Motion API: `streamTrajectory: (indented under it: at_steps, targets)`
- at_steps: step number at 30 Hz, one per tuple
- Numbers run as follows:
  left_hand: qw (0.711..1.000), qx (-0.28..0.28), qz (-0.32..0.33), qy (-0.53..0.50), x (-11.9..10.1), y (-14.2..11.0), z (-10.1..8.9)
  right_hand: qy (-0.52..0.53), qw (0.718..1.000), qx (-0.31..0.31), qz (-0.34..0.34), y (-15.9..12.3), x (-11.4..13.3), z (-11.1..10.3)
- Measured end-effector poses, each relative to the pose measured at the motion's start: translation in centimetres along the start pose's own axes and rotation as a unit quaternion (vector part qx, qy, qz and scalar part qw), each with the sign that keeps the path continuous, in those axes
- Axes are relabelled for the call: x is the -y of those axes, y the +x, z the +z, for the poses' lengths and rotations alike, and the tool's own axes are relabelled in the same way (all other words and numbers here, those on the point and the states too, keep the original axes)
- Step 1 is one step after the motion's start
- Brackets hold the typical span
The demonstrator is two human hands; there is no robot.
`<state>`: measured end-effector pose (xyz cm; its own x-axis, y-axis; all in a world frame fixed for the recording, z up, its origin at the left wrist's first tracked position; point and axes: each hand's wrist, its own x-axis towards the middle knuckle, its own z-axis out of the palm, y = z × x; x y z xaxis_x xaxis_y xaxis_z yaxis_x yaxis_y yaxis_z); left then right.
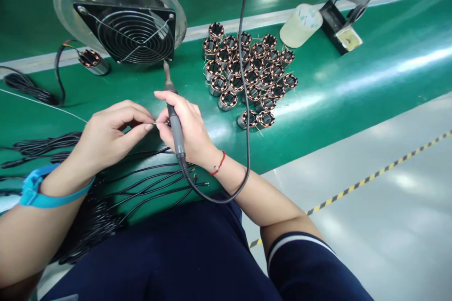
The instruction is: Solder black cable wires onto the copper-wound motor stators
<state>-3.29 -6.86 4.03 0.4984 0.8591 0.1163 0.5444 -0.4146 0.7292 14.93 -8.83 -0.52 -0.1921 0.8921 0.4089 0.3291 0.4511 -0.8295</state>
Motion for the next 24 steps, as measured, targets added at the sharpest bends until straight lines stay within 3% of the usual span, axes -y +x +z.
streamTrajectory:
  at_steps: [4, 6, 11, 13, 18, 21, 24]
  targets:
    - [0.998, -0.036, -0.051, -0.006, 0.1, 0.0, 0.3, -0.075, 0.997, -0.010, 0.013, -0.1, 0.0, -0.3]
    - [0.995, -0.060, -0.076, -0.020, 0.2, 0.0, 0.4, -0.096, 0.995, -0.015, -0.012, -0.1, -0.1, -0.3]
    - [0.987, -0.106, -0.107, -0.061, 0.4, 0.0, 0.6, -0.114, 0.989, 0.047, -0.079, -0.2, 0.0, 0.1]
    - [0.987, -0.097, -0.114, -0.064, 0.3, 0.1, 0.6, -0.114, 0.989, 0.039, -0.080, -0.1, 0.0, -0.1]
    - [0.989, -0.023, -0.141, -0.038, -0.5, 1.2, 0.7, -0.101, 0.993, -0.065, -0.019, 0.0, -0.5, -2.2]
    - [0.990, 0.008, -0.138, -0.033, -0.8, 2.2, 1.0, -0.087, 0.995, -0.046, 0.019, -0.1, -1.1, -3.1]
    - [0.993, -0.006, -0.121, -0.010, -1.0, 3.0, 1.6, -0.069, 0.997, -0.008, 0.037, 0.1, -1.6, -3.1]
